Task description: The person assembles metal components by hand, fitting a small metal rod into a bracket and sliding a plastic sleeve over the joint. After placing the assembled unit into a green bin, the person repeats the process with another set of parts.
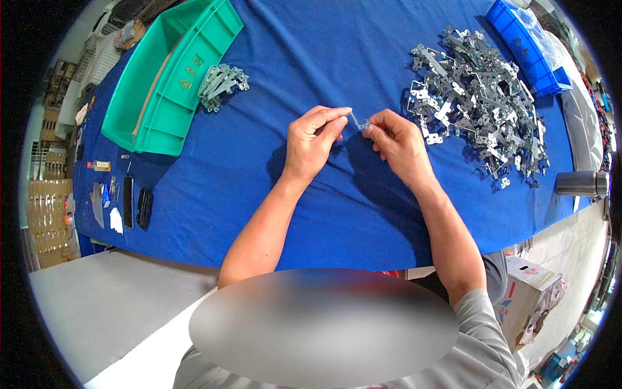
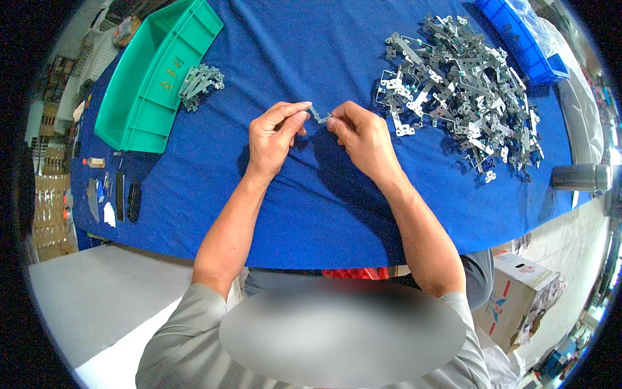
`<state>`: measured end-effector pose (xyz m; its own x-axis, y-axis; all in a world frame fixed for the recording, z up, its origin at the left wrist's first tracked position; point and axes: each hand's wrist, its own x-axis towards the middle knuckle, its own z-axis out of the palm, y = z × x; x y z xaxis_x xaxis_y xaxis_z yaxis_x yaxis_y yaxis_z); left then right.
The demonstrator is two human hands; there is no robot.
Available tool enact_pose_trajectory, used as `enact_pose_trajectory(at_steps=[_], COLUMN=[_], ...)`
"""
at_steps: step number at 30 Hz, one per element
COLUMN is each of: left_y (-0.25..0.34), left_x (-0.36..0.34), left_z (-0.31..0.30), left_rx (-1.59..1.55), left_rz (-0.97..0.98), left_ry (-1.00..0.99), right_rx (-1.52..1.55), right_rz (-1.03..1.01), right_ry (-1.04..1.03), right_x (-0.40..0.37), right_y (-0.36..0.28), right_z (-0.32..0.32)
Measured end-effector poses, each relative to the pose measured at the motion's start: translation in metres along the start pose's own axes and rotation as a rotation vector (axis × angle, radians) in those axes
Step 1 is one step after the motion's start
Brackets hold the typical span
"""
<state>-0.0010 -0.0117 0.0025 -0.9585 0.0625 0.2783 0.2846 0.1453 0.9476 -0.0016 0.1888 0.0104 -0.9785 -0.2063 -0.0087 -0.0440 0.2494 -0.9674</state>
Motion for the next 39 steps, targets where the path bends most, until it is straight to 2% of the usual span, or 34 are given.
enact_pose_trajectory(at_steps=[5,8,11,17,20,23,27,30,32,34,39], left_y=[0.0,-0.002,-0.002,0.006,0.001,0.005,-0.001,-0.001,-0.007,-0.009,-0.007], left_x=[-0.001,-0.001,-0.001,-0.003,-0.004,-0.003,-0.005,-0.004,-0.001,0.002,0.001], left_z=[0.003,0.004,0.003,0.006,0.008,0.005,0.006,0.002,0.0,0.0,0.001], left_rx=[0.083,0.08,0.081,0.111,-0.007,0.12,0.043,-0.102,-0.12,-0.156,-0.16], left_rz=[0.079,0.113,0.12,0.026,-0.156,-0.01,-0.011,-0.085,-0.097,-0.143,-0.171], left_ry=[0.01,-0.002,-0.053,-0.079,0.025,-0.081,-0.007,0.128,0.259,0.254,0.217], right_rx=[0.42,0.512,0.391,0.394,0.233,0.282,0.332,-0.094,-0.298,-0.534,-0.873], right_rz=[0.158,0.198,0.218,0.082,0.057,0.049,0.117,-0.082,-0.193,-0.275,-0.2], right_ry=[-0.025,-0.129,-0.146,0.037,0.078,-0.03,-0.086,0.138,0.166,0.162,0.086], right_x=[0.002,0.005,0.005,0.002,0.001,0.003,0.001,0.007,0.005,0.008,0.021], right_y=[-0.011,-0.005,-0.003,-0.008,-0.006,-0.006,-0.007,0.007,0.003,0.0,-0.016], right_z=[-0.001,-0.008,-0.011,-0.001,0.0,-0.001,-0.003,-0.008,-0.003,0.006,0.02])
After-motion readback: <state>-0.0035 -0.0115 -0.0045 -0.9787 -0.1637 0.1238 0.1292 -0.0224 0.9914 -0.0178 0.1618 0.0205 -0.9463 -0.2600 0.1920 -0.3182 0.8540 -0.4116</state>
